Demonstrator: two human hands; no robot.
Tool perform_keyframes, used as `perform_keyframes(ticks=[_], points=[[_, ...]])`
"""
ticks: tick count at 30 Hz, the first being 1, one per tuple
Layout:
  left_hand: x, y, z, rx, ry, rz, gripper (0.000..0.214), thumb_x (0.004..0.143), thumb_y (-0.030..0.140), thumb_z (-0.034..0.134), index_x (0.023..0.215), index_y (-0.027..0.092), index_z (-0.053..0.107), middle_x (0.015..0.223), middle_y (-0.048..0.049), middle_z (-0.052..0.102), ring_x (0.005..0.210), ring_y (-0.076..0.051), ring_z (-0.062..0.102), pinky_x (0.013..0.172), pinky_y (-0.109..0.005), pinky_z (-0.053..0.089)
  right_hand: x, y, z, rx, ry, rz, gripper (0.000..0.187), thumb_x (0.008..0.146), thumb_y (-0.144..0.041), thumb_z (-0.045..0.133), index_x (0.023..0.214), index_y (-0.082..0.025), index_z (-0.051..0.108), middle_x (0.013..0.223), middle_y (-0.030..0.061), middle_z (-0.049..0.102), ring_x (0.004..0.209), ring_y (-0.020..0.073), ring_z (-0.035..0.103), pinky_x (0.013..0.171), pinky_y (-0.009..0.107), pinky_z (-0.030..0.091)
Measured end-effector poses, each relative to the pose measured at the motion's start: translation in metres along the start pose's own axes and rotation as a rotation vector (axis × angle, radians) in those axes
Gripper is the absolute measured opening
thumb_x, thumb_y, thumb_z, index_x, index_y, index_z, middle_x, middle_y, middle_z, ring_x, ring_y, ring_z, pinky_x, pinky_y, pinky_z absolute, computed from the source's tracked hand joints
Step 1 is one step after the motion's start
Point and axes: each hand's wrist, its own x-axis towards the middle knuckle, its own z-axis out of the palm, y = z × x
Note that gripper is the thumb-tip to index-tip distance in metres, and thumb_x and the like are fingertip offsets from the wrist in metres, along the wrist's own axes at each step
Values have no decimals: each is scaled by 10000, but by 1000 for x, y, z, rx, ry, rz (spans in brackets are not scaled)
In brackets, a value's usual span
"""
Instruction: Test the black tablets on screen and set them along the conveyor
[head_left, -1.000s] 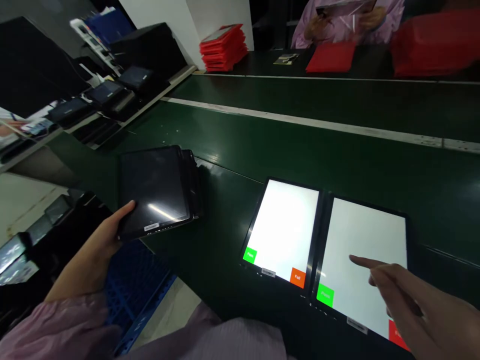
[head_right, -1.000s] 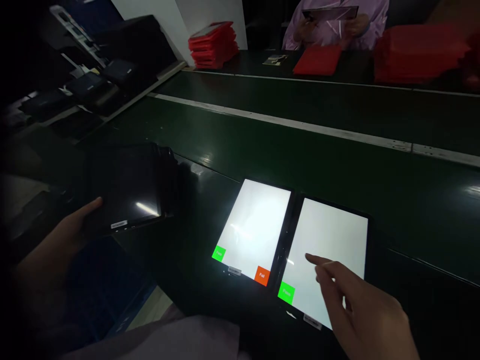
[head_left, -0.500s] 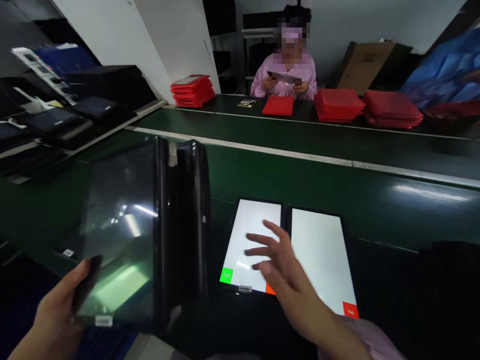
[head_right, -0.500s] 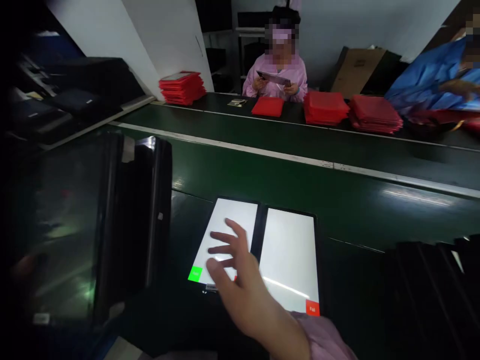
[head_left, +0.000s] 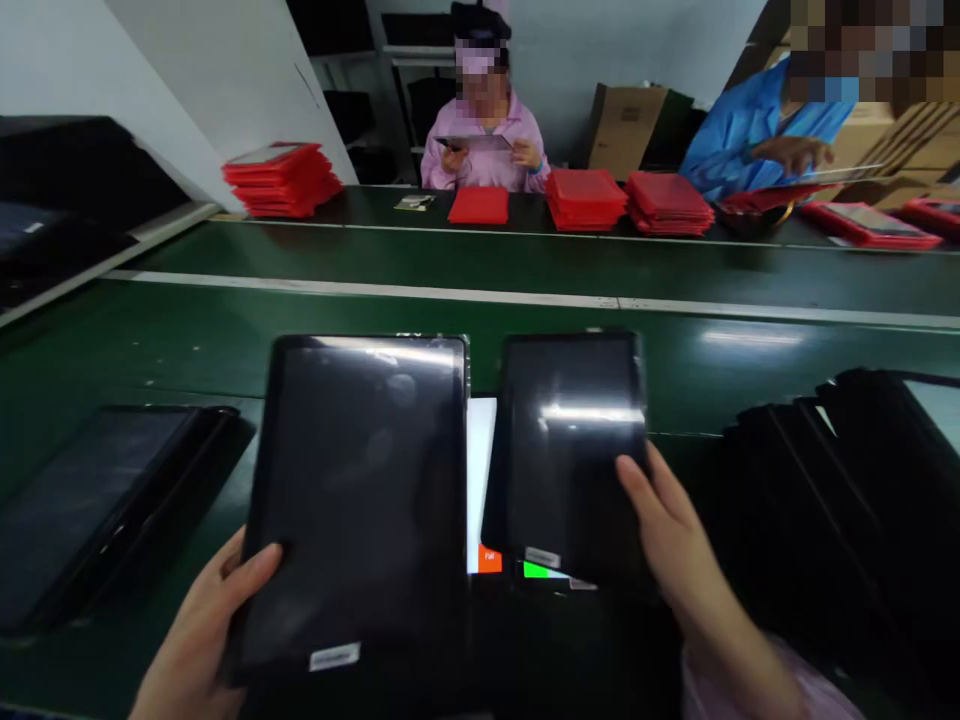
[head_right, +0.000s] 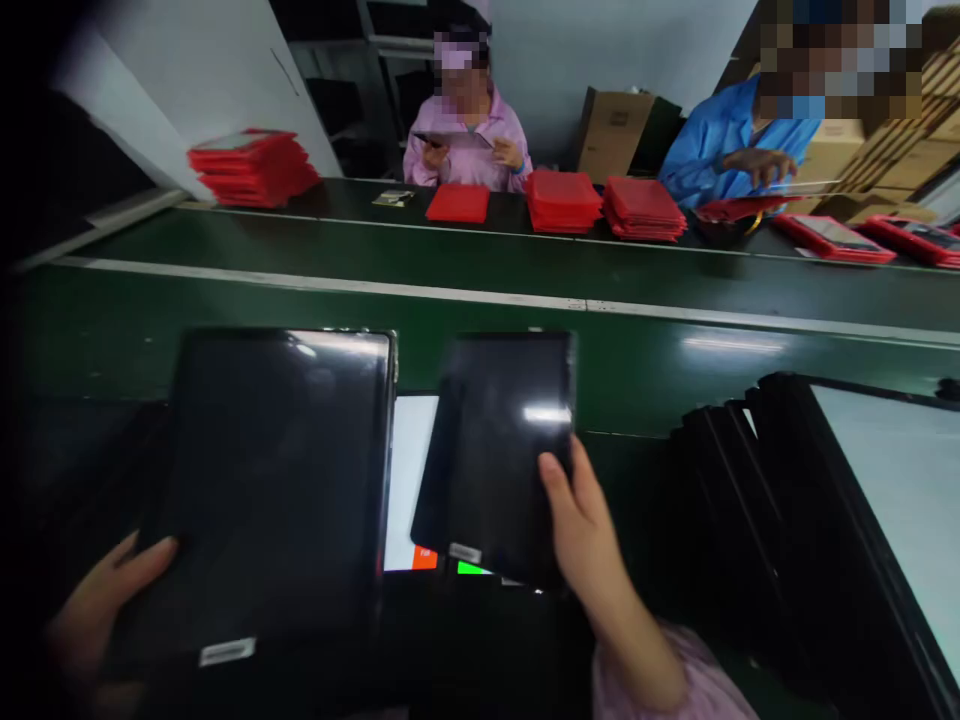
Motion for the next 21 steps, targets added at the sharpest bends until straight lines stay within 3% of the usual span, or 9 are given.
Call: perform_keyframes(ticks=[3, 6, 9, 11, 14, 17, 21], points=[[3, 4, 14, -56, -9, -78, 773, 580, 586, 850, 1324, 385, 791, 929, -18, 878, 986, -465, 831, 780, -517, 732, 15, 13, -45, -117, 31, -26, 546, 983, -688, 608, 1380, -343, 757, 1237, 55, 836, 1232, 353, 772, 1022, 520, 667], [2, 5, 36, -61, -22, -62, 578, 605, 513, 892, 1160, 363, 828, 915, -11, 873, 1014, -418, 836, 798, -426, 725, 18, 21, -63, -148, 50, -42, 450, 969, -647, 653, 1299, -382, 807, 1152, 47, 857, 1150, 358, 806, 925, 498, 707], [4, 3, 48, 21, -46, -48, 599, 654, 545, 885, 1215, 353, 808, 1019, -29, 873, 1058, -405, 829, 847, -417, 715, 13, 21, -59, -133, 24, 31, 458, 918, -697, 674, 1216, -390, 837, 1264, 48, 828, 1237, 375, 769, 986, 529, 687], [9, 2, 43, 140, -82, -23, 703, 691, 607, 867, 1330, 333, 770, 1154, -71, 859, 1116, -426, 810, 902, -473, 708, 10, 21, -54, -141, -39, 80, 518, 923, -727, 639, 1254, -375, 825, 1340, 58, 800, 1309, 378, 730, 1055, 564, 649], [21, 1, 25, 411, -77, 214, 768, 743, 655, 835, 1428, 332, 711, 1512, -111, 704, 1413, -463, 642, 1072, -578, 631, 11, 26, -52, -325, -32, -31, 641, 942, -754, 611, 1387, -320, 767, 1432, 102, 747, 1419, 394, 643, 1151, 638, 565], [35, 0, 17, 593, -37, 420, 790, 793, 666, 804, 1502, 358, 642, 1746, -80, 462, 1629, -452, 368, 1231, -644, 468, 19, 39, -55, -477, 12, -159, 757, 934, -784, 615, 1487, -274, 692, 1622, 133, 594, 1590, 414, 439, 1247, 680, 447], [51, -3, 40, 423, -98, 262, 840, 887, 654, 722, 1639, 358, 494, 1774, -64, 423, 1646, -393, 353, 1318, -575, 358, 24, 52, -49, -293, -203, 43, 944, 942, -821, 574, 1700, -281, 416, 1767, 122, 405, 1635, 366, 375, 1312, 629, 362]])
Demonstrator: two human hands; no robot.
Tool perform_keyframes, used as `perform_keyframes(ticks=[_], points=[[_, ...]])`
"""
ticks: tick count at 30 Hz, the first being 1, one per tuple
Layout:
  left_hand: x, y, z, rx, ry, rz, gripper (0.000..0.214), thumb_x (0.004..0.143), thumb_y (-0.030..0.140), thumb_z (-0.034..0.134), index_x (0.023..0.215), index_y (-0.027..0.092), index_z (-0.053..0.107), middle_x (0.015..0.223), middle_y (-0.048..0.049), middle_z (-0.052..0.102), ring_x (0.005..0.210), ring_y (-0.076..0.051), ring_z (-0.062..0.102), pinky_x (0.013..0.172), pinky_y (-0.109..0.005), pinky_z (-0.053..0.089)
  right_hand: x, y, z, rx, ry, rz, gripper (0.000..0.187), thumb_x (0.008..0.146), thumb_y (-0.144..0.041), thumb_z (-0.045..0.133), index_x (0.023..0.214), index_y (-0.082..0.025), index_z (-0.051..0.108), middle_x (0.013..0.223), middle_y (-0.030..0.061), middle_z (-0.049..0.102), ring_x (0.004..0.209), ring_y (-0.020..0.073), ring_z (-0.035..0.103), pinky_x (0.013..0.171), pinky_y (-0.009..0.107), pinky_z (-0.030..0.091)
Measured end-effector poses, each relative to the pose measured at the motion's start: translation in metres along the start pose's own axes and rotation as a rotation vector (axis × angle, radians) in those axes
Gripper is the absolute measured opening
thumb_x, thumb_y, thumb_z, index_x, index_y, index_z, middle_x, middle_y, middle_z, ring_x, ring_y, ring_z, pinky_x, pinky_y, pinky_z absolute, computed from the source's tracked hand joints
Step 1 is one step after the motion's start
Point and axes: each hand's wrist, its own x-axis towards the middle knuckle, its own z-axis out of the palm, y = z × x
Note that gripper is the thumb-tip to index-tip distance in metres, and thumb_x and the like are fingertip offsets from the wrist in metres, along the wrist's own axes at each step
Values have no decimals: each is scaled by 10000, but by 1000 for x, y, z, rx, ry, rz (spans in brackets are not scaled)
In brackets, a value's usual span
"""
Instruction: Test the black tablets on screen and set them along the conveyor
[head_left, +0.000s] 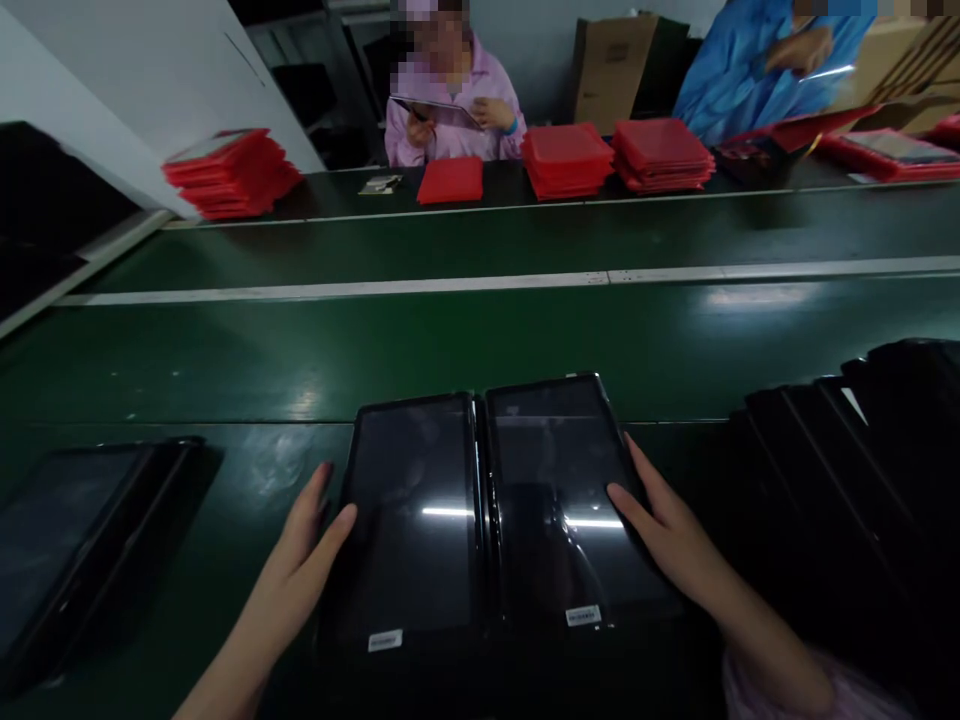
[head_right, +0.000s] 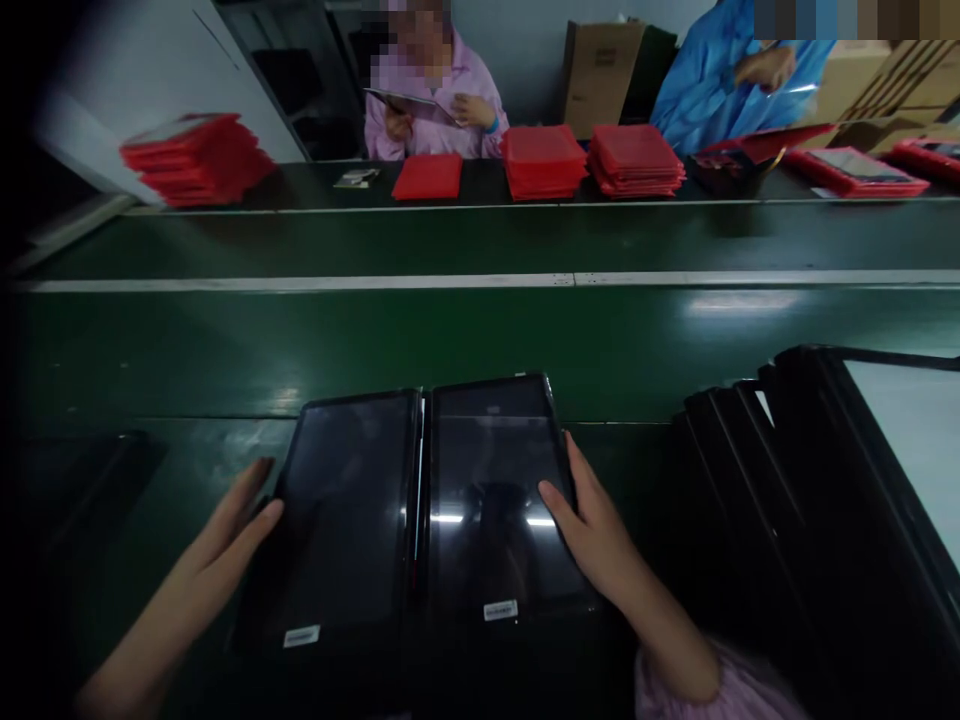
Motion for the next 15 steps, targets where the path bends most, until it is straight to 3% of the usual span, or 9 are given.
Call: perform_keyframes(ticks=[3, 6, 8, 11, 13, 15], points=[[6, 8, 19, -51, -3, -107, 870, 873, 664, 726, 1653, 371, 474, 1734, -46, 488, 1642, -386, 367, 1300, -538, 410, -4, 2, 11, 101, -83, 66, 1048, 957, -839, 514, 1770, -247, 218, 1822, 118, 267, 1669, 331, 297, 1358, 577, 272], [6, 24, 26, 51, 2, -50, 936, 886, 692, 666, 1695, 300, 404, 1729, -101, 486, 1648, -394, 352, 1295, -546, 414, -3, 5, 16, 107, -58, 52, 1006, 965, -806, 555, 1765, -290, 232, 1827, 100, 264, 1678, 326, 277, 1358, 588, 272], [8, 40, 30, 219, 16, 97, 965, 892, 718, 607, 1691, 217, 403, 1762, -165, 414, 1679, -406, 268, 1322, -586, 343, 6, 7, 16, 84, -3, -12, 932, 965, -761, 607, 1731, -304, 338, 1791, 105, 362, 1660, 331, 330, 1345, 607, 303], [19, 73, 50, 499, -10, 396, 882, 911, 700, 537, 1598, 146, 529, 1791, -203, 345, 1701, -423, 173, 1339, -643, 247, 29, 9, 15, 22, 69, -144, 846, 960, -717, 635, 1667, -280, 475, 1719, 121, 484, 1624, 341, 405, 1330, 616, 345], [30, 98, 70, 649, -81, 557, 814, 936, 616, 526, 1559, 94, 568, 1767, -227, 387, 1685, -423, 234, 1343, -628, 244, 42, 9, 16, -11, 100, -221, 786, 970, -699, 627, 1629, -282, 532, 1686, 119, 527, 1598, 348, 448, 1310, 623, 385], [39, 121, 91, 777, -130, 628, 761, 955, 515, 526, 1557, 51, 564, 1696, -241, 497, 1633, -405, 376, 1335, -589, 296, 48, 9, 16, -33, 143, -280, 728, 983, -686, 617, 1590, -285, 577, 1653, 119, 566, 1562, 352, 499, 1277, 628, 438]])
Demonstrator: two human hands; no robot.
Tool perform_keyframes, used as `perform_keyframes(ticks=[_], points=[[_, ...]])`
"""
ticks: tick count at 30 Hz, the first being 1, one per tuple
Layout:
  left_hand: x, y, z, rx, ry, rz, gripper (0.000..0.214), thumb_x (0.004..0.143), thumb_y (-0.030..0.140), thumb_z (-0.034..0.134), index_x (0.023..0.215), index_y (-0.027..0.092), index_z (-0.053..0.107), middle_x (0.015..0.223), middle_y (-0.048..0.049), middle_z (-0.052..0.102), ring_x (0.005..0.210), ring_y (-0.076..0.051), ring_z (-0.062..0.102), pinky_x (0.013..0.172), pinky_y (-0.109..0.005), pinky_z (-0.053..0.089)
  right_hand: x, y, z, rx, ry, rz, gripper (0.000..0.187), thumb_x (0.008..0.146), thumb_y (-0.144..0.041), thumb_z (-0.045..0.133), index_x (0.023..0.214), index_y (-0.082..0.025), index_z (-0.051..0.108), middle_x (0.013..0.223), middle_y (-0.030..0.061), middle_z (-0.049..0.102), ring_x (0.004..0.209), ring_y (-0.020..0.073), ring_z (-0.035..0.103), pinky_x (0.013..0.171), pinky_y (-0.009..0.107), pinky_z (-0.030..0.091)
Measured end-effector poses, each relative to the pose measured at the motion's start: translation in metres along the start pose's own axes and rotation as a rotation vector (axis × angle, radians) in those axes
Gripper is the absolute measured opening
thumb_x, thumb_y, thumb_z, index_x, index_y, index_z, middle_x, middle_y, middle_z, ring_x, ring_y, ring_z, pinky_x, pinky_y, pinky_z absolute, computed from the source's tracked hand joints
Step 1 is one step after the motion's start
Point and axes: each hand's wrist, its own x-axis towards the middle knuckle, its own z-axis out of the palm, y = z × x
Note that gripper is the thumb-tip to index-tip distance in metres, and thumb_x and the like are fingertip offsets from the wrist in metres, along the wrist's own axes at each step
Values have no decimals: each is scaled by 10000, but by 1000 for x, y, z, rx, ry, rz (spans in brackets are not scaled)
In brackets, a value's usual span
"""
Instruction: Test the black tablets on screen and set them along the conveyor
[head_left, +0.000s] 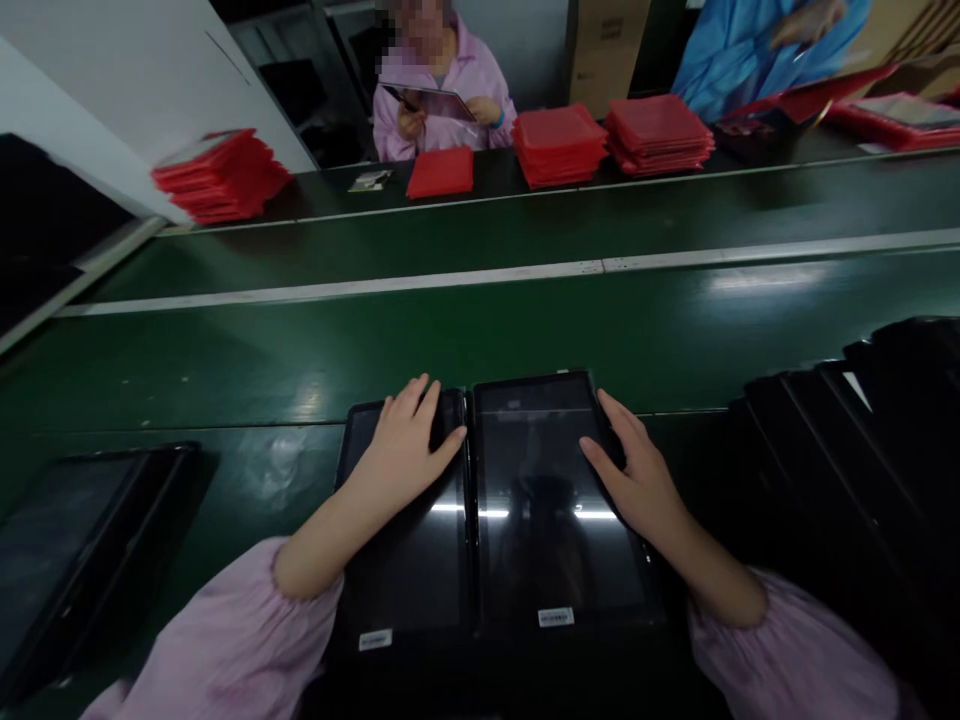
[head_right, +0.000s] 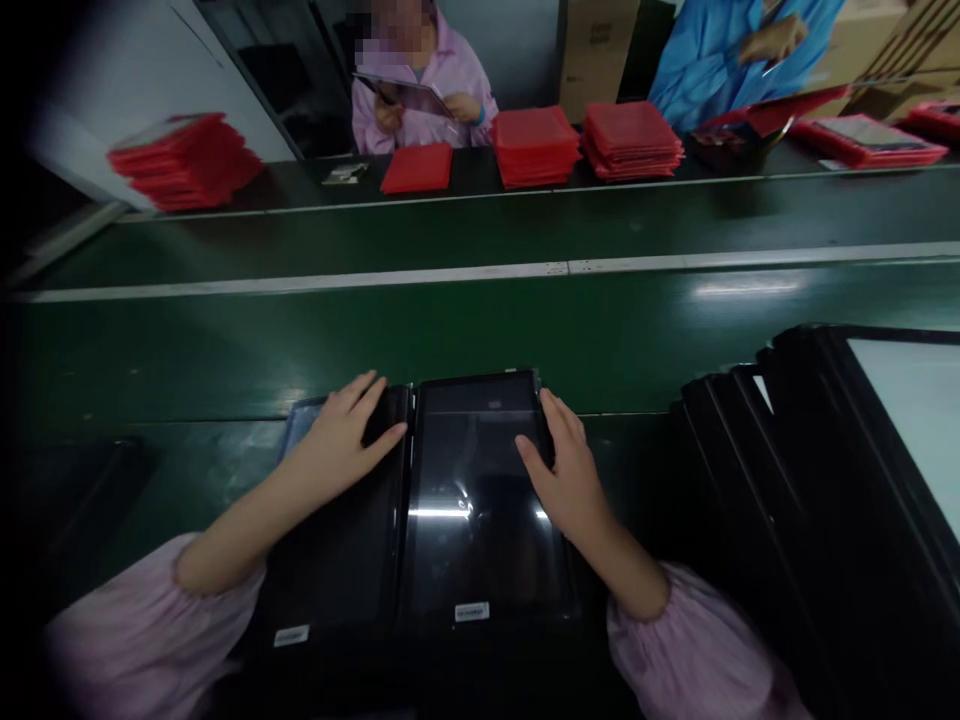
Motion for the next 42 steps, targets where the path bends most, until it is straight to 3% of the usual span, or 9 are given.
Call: perform_keyframes(ticks=[5, 12, 18, 23, 27, 29, 34, 38, 42], points=[[26, 31, -4, 110, -13, -42, 609, 970, 377, 491, 1450, 58, 686, 1492, -216, 704, 1416, -401, 648, 1182, -534, 527, -4, 1, 3, -24, 119, -77, 568, 1012, -560, 631, 1489, -253, 645, 1575, 150, 627, 1469, 338, 596, 1196, 591, 538], [24, 31, -6, 118, 1, -77, 594, 926, 390, 510, 1368, 82, 759, 1414, -198, 756, 1335, -437, 697, 1061, -554, 607, -8, 0, 8, 12, 91, -51, 538, 1040, -522, 615, 1520, -280, 601, 1574, 137, 613, 1474, 324, 583, 1210, 570, 527], [26, 26, -2, 45, 21, -88, 616, 897, 432, 548, 1368, 100, 765, 1414, -192, 757, 1355, -466, 679, 1115, -604, 565, -2, 4, 1, 15, -7, -19, 581, 1045, -566, 594, 1565, -310, 549, 1630, 115, 569, 1563, 344, 481, 1262, 609, 462], [17, 2, -20, -349, 41, -117, 650, 875, 548, 608, 1419, 218, 737, 1448, -104, 756, 1444, -404, 627, 1201, -557, 501, 3, 9, -8, 15, -56, -5, 627, 982, -670, 663, 1507, -331, 610, 1713, 88, 488, 1659, 373, 316, 1324, 670, 327], [-21, -30, -32, -616, 299, -430, 632, 878, 513, 675, 1438, 223, 710, 1620, -81, 626, 1534, -346, 543, 1304, -516, 379, -8, 14, -5, 232, -21, 82, 723, 999, -733, 607, 1620, -378, 500, 1744, 60, 452, 1636, 326, 383, 1333, 599, 352], [-45, -43, -25, -794, 392, -612, 598, 921, 461, 672, 1470, 223, 684, 1629, -65, 620, 1546, -298, 533, 1329, -462, 344, -14, 18, -4, 320, 0, 111, 728, 1021, -729, 578, 1657, -401, 446, 1749, 43, 449, 1628, 297, 403, 1332, 567, 370], [-83, -51, 8, -1262, 323, -965, 502, 979, 448, 553, 1383, 220, 745, 1441, -60, 765, 1440, -302, 645, 1280, -449, 437, -17, 22, -1, 358, -25, 94, 734, 1023, -769, 533, 1649, -390, 480, 1736, 30, 473, 1637, 293, 385, 1348, 557, 343], [-81, -45, 11, -1419, 351, -926, 494, 968, 428, 529, 1339, 220, 780, 1315, -32, 826, 1407, -299, 672, 1274, -431, 434, -15, 18, 1, 358, 4, 93, 802, 979, -834, 534, 1637, -376, 506, 1723, 35, 492, 1636, 310, 385, 1333, 549, 369], [-79, -47, 9, -1374, 359, -838, 528, 962, 419, 576, 1400, 182, 751, 1313, -56, 825, 1397, -309, 678, 1259, -428, 447, -16, 11, 3, 342, 26, 108, 744, 983, -820, 550, 1572, -367, 584, 1676, 37, 556, 1580, 307, 478, 1289, 533, 434]])
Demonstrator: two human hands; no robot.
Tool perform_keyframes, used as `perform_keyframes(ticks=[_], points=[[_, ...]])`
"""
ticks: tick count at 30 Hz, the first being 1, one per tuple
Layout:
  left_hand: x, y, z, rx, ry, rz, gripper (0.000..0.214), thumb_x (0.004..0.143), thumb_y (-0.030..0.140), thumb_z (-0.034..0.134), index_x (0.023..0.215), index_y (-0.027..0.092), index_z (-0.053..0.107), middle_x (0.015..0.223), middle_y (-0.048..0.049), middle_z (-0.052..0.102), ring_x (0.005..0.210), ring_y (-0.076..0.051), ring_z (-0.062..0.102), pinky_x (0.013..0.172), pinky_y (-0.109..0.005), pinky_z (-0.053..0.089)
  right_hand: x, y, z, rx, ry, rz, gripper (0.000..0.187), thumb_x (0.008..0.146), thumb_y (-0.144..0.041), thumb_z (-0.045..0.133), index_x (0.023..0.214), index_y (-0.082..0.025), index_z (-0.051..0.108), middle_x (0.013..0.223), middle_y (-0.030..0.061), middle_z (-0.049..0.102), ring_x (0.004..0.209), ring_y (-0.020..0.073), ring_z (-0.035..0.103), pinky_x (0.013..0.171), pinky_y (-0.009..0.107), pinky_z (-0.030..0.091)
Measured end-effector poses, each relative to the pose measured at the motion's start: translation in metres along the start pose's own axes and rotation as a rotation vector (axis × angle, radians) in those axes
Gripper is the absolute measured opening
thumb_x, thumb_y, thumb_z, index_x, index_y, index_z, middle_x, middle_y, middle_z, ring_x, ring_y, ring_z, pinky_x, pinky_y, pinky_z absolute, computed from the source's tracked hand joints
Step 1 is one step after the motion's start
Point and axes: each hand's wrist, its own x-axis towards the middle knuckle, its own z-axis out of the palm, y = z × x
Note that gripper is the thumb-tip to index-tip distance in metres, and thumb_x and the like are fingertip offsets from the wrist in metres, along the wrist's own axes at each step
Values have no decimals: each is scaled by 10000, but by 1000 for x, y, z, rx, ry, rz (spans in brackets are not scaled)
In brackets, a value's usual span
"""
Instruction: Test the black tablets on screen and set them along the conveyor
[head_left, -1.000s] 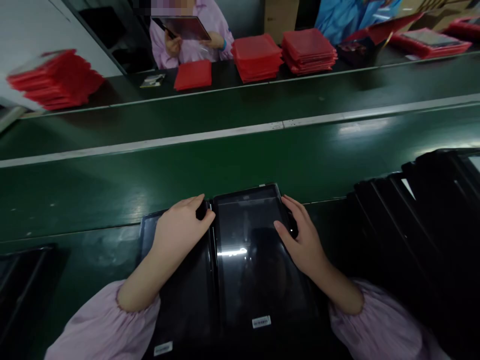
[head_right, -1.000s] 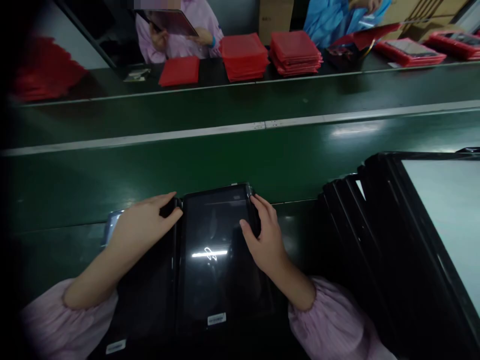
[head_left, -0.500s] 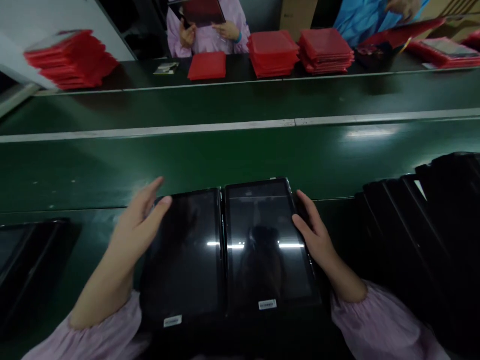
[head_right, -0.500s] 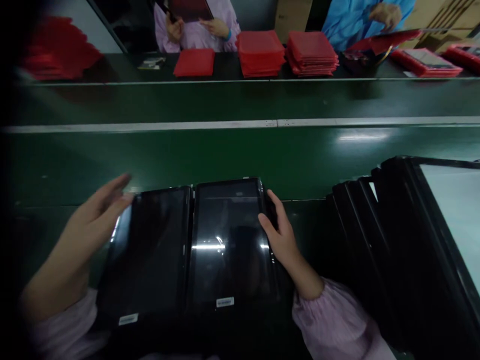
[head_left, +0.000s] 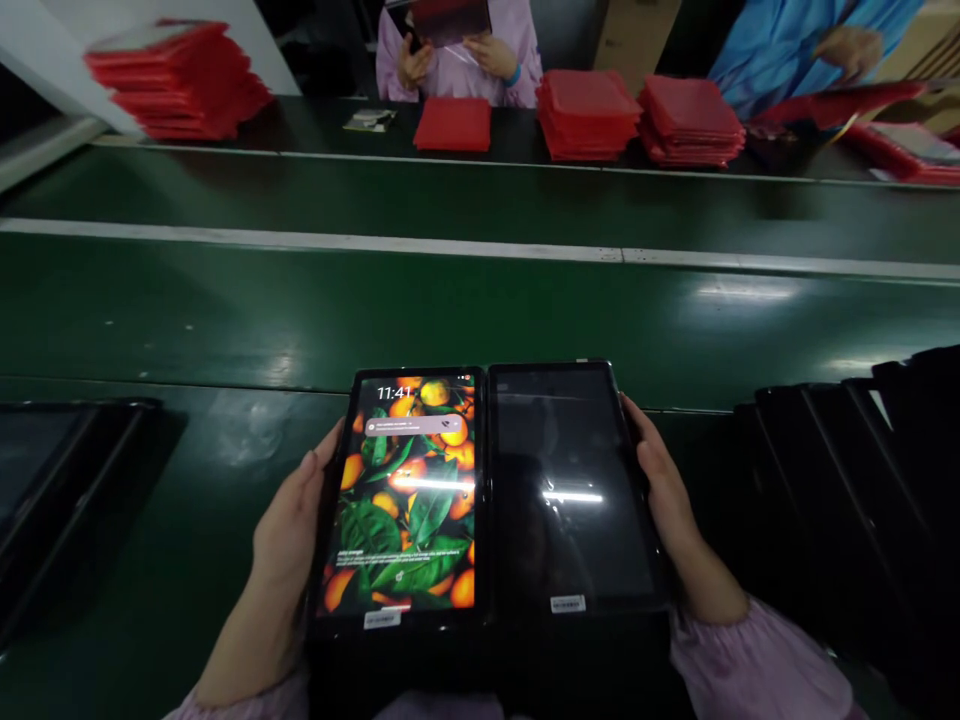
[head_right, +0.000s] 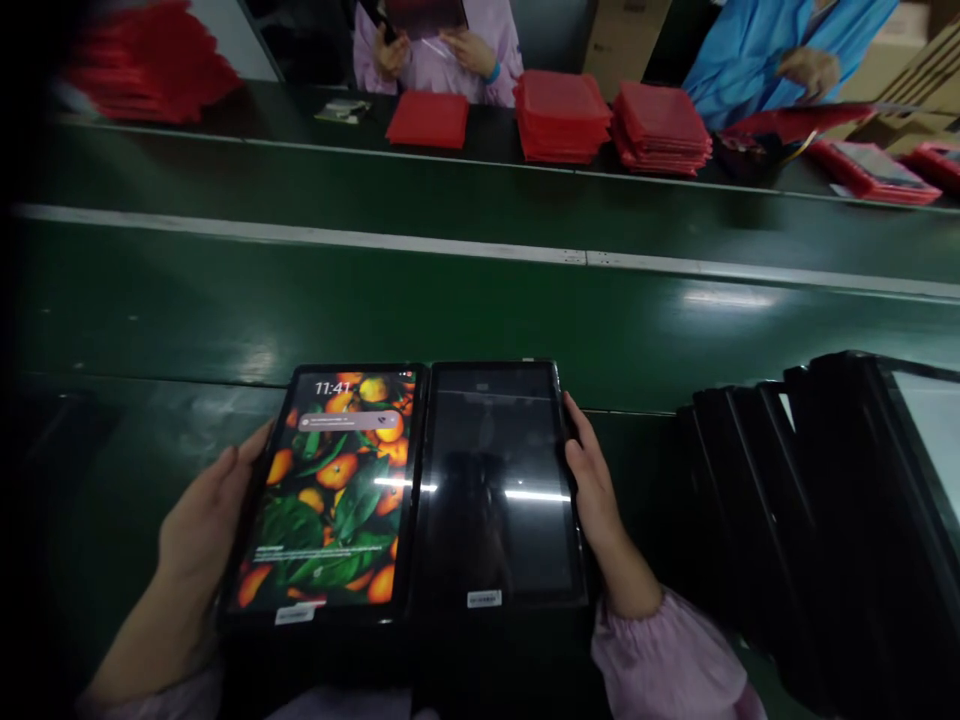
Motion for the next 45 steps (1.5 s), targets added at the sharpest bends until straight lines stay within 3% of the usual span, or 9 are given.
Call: perform_keyframes(ticks=[9, 14, 17, 21, 25, 28, 33, 39, 45], points=[[-1, -3, -6, -12, -222, 5, 834, 851, 417, 782, 1636, 284, 535, 1593, -23, 643, 1508, -341, 566, 1189, -390, 545, 2, -12, 2, -68, 88, 5, 701, 944, -826, 607, 1435, -331, 684, 1534, 81, 688, 1444, 326, 629, 1184, 541, 540], [1, -2, -16, 61, -294, 0, 965, 791, 340, 795, 1687, 326, 439, 1601, -45, 643, 1438, -354, 638, 1133, -404, 588, -12, -43, -8, -213, 165, -250, 425, 1056, -626, 607, 1261, -284, 752, 1386, 103, 779, 1300, 295, 736, 1049, 458, 623], [3, -7, -24, 115, -322, 5, 985, 774, 325, 792, 1690, 307, 430, 1583, -71, 662, 1427, -353, 651, 1103, -401, 608, -33, -73, -14, -390, 1, -370, 298, 1092, -481, 609, 952, -270, 768, 1067, 66, 869, 941, 243, 841, 757, 317, 656], [11, 1, -17, 189, -292, -14, 1011, 692, 329, 873, 1635, 292, 511, 1502, -98, 724, 1340, -391, 711, 1045, -451, 649, -54, -103, -14, -535, -287, -475, 357, 1101, -374, 588, 789, -241, 697, 929, 64, 871, 535, 164, 764, 476, 235, 553], [19, 21, 4, 172, -91, 11, 766, 808, 345, 782, 1542, 210, 608, 1547, -119, 688, 1436, -355, 642, 1194, -440, 541, -54, -110, -4, -570, -475, -430, 371, 1094, -363, 564, 771, -254, 710, 905, 55, 868, 538, 177, 775, 474, 235, 572], [17, 28, 7, 97, -60, 53, 739, 874, 346, 668, 1578, 148, 556, 1629, -141, 611, 1508, -321, 575, 1283, -419, 430, -48, -103, 1, -603, -384, -328, 279, 1074, -369, 572, 853, -268, 708, 1046, 67, 869, 548, 180, 771, 449, 246, 564], [0, 24, -17, 152, -68, -12, 836, 717, 428, 760, 1499, 173, 613, 1629, -140, 609, 1559, -345, 513, 1290, -423, 418, -53, -93, -8, -631, -136, -336, 306, 1065, -417, 591, 808, -265, 523, 1362, 135, 757, 308, 75, 436, 288, 263, 361], [-23, 14, -55, 381, -81, -195, 1132, 428, 654, 889, 1466, 262, 662, 1661, -96, 571, 1598, -443, 427, 1222, -477, 515, -75, -108, -21, -633, -329, -421, 319, 1073, -289, 593, 760, -244, 544, 1218, 91, 828, 312, 64, 485, 312, 224, 398], [-25, -13, -85, 484, -362, -131, 1151, 695, 647, 877, 1699, 340, 405, 1747, -55, 434, 1623, -416, 380, 1167, -534, 554, -90, -110, -20, -608, -513, -414, 332, 1065, -245, 586, 735, -241, 622, 974, 59, 874, 375, 108, 610, 413, 244, 531]])
